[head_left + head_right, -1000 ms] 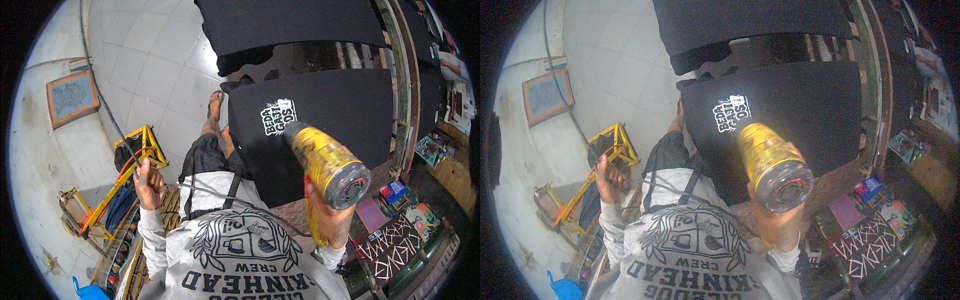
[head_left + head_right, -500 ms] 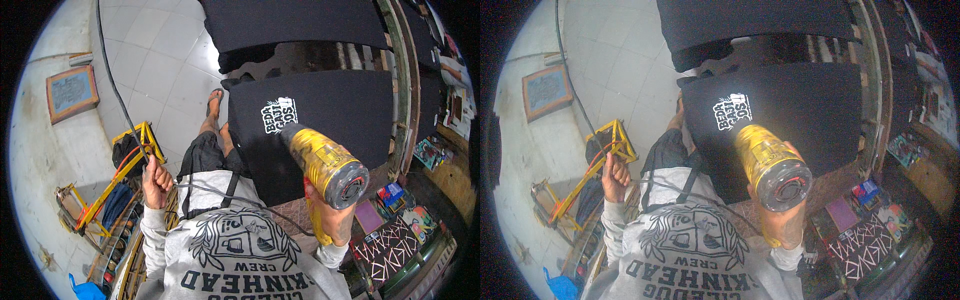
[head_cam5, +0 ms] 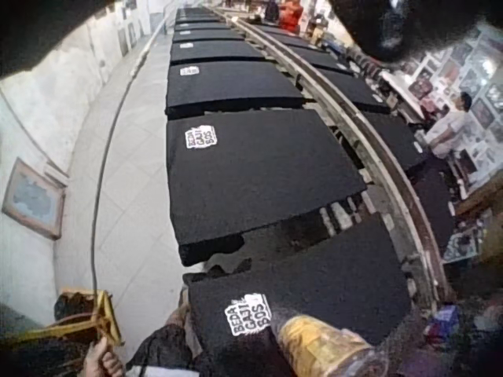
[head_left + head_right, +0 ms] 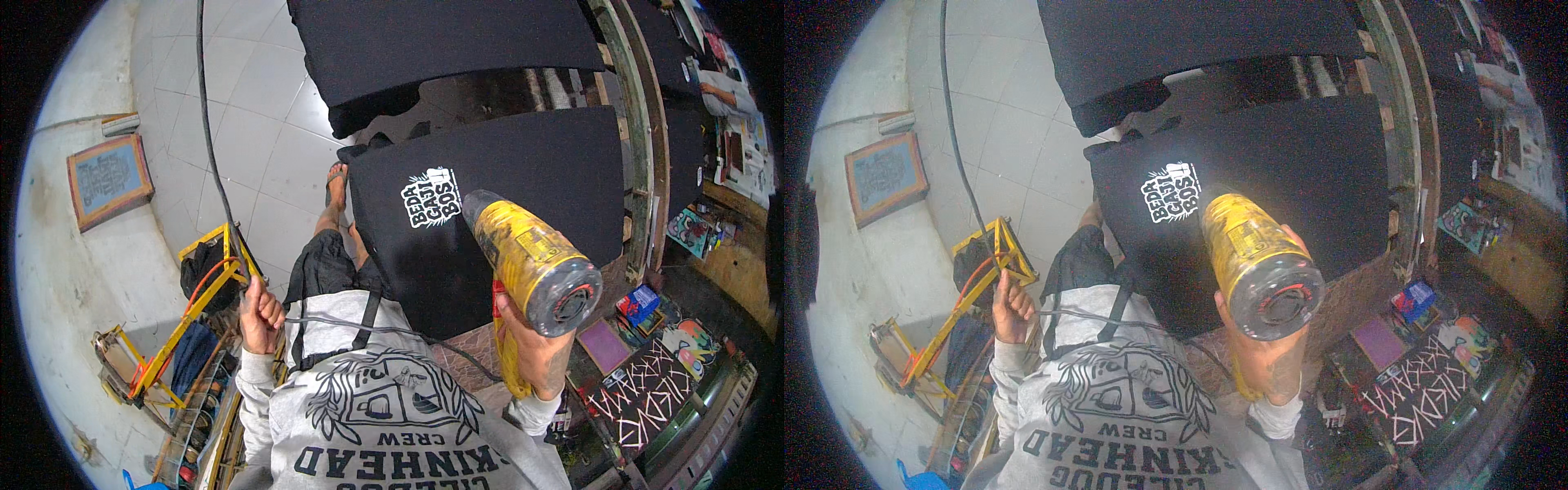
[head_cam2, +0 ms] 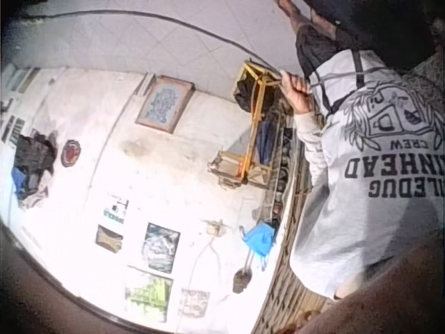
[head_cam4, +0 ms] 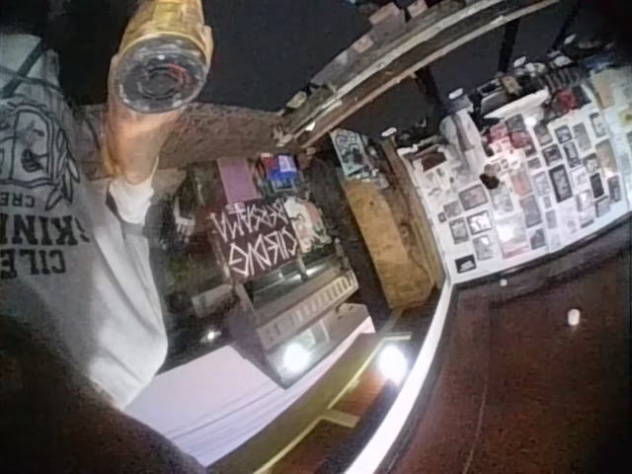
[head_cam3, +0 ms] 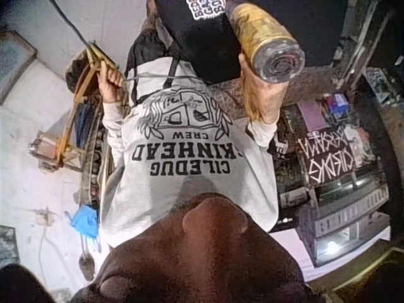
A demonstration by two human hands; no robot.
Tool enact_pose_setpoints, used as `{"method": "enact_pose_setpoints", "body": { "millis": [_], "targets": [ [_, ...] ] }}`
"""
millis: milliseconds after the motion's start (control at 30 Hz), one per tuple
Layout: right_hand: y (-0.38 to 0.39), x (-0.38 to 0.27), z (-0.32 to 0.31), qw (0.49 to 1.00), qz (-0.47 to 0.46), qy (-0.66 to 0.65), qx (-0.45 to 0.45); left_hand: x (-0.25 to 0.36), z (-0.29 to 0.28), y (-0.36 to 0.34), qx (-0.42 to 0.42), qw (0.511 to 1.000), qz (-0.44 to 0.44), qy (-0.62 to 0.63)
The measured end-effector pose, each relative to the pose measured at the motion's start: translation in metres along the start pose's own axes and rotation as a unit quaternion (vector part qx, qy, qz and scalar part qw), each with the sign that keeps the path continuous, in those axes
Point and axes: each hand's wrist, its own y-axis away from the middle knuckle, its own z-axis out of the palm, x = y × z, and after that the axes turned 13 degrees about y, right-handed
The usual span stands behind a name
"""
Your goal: The person uses a heat gun to dry ink on a row of black t-shirts mounted on boards, moving from one garment to the next while holding a wooden guide bar.
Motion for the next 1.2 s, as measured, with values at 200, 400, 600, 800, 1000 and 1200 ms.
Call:
{"method": "enact_pose_setpoints", "body": {
  "millis": [200, 400, 600, 800, 1000, 1200],
  "targets": [
    [-0.001, -0.004, 0.001, 1.0, 0.001, 0.012, -0.008, -0.006, 0.012, 0.002, -0.009, 1.0, -0.014, 0.022],
    [-0.004, -0.011, 0.002, 0.999, 0.016, 0.026, -0.019, 0.008, 0.012, 0.006, 0.024, 0.999, 0.03, 0.021],
    [-0.011, -0.007, 0.011, 0.999, 0.007, 0.048, -0.017, 0.004, -0.001, 0.004, 0.018, 0.999, 0.026, 0.007],
    [-0.015, -0.012, 0.018, 0.995, -0.023, 0.099, 0.003, 0.002, 0.004, 0.004, 0.028, 0.999, 0.03, 0.004],
    [-0.016, -0.022, 0.019, 0.996, -0.02, 0.088, 0.001, 0.007, -0.002, 0.004, 0.029, 0.998, 0.036, 0.032],
    [-0.018, -0.028, 0.021, 0.999, 0.008, -0.033, -0.022, 0.005, 0.004, 0.005, 0.023, 0.999, 0.038, -0.022]
  ]
}}
